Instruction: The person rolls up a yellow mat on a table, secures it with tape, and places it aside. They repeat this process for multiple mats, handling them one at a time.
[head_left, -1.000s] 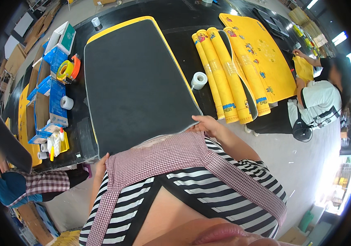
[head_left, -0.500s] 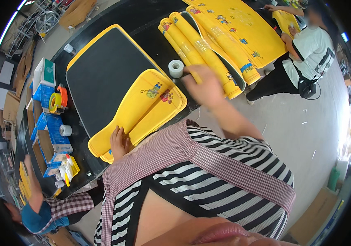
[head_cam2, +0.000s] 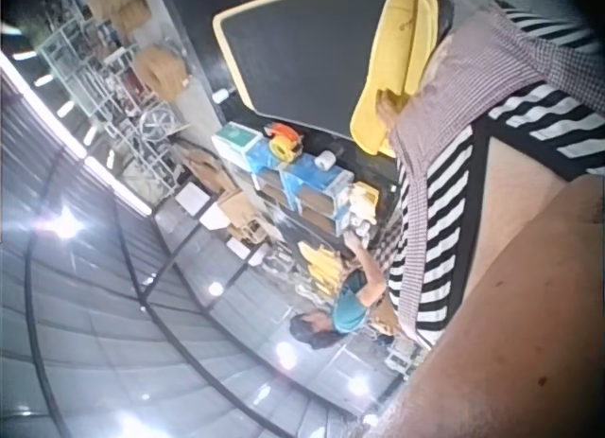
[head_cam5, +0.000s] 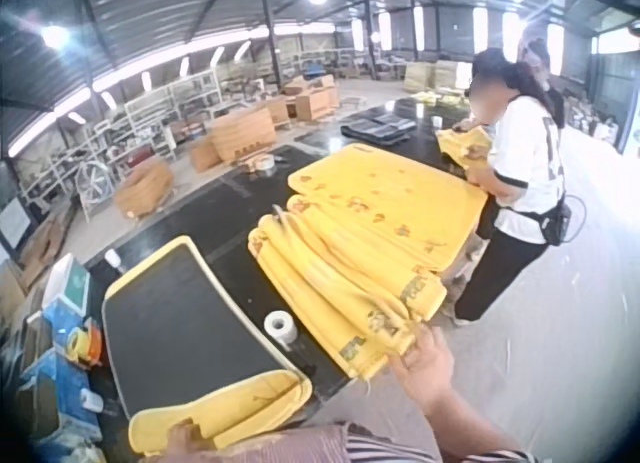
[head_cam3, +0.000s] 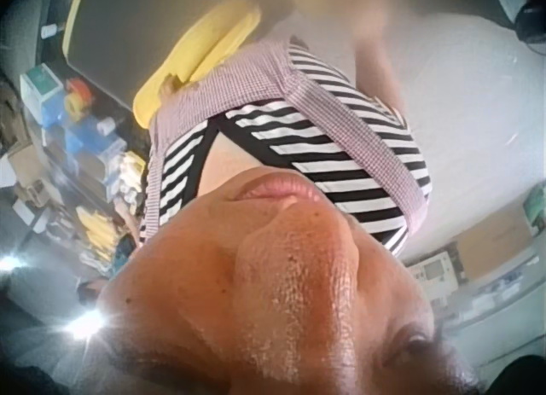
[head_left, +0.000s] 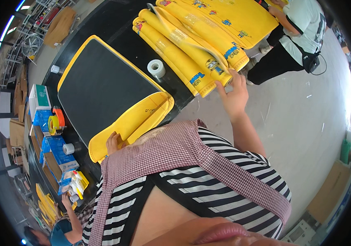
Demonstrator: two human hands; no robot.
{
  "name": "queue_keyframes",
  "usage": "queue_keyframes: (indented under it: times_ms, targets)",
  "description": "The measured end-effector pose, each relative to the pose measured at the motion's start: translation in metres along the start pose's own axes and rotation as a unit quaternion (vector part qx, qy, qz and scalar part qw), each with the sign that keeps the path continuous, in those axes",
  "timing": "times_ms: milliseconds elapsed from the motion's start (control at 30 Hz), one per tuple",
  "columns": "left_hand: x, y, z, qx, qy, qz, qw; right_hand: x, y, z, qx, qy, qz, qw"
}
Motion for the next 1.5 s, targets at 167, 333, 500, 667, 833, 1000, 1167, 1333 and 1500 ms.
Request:
queue_keyframes:
  times_ms: [167,333,500,667,833,1000,1167,1333,1500]
  targets:
    - [0.008,0.014,-0.003,0.035,0.009,-0.021,0.999,-0.015,-0.008,0.012,-0.095,0.115,-0.244,0.958]
    - [0.003,0.002,-0.002,0.022,0.027,0.011,0.999,-0.022,0.003,0.025,-0.098,0.111,-0.31,0.939]
    - [0.006,-0.004,0.004,0.011,0.063,0.043,0.997,-0.023,0.006,0.024,-0.103,0.098,-0.309,0.94]
    - [0.002,0.015,-0.01,0.002,0.039,0.02,0.999,-0.022,0.004,0.025,-0.122,0.073,-0.296,0.944]
    - [-0.006,0.016,-0.014,-0.017,0.036,-0.019,0.999,-0.023,-0.025,0.009,-0.113,0.043,-0.286,0.951]
    - [-0.007,0.025,-0.02,0.016,0.027,-0.039,0.999,-0.045,-0.103,0.021,0.093,-0.041,-0.4,0.911]
    - [-0.011,0.033,-0.026,0.1,0.076,0.001,0.992,-0.085,-0.163,0.164,0.169,-0.422,-0.508,0.732]
    - [-0.017,0.033,-0.033,0.096,0.124,0.039,0.987,-0.105,-0.205,0.227,-0.004,-0.339,-0.639,0.691]
    - [-0.016,0.003,-0.014,0.078,0.08,0.033,0.993,-0.114,-0.2,0.255,0.013,-0.374,-0.586,0.718]
Point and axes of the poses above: each hand's wrist, its own x-axis towards the middle knuckle, its own z-axis out of the palm, y = z × x, the point moved 7 cm from there along x, towards the middle knuckle, and after that the axes turned 5 degrees about -y, right-handed, at the moved point
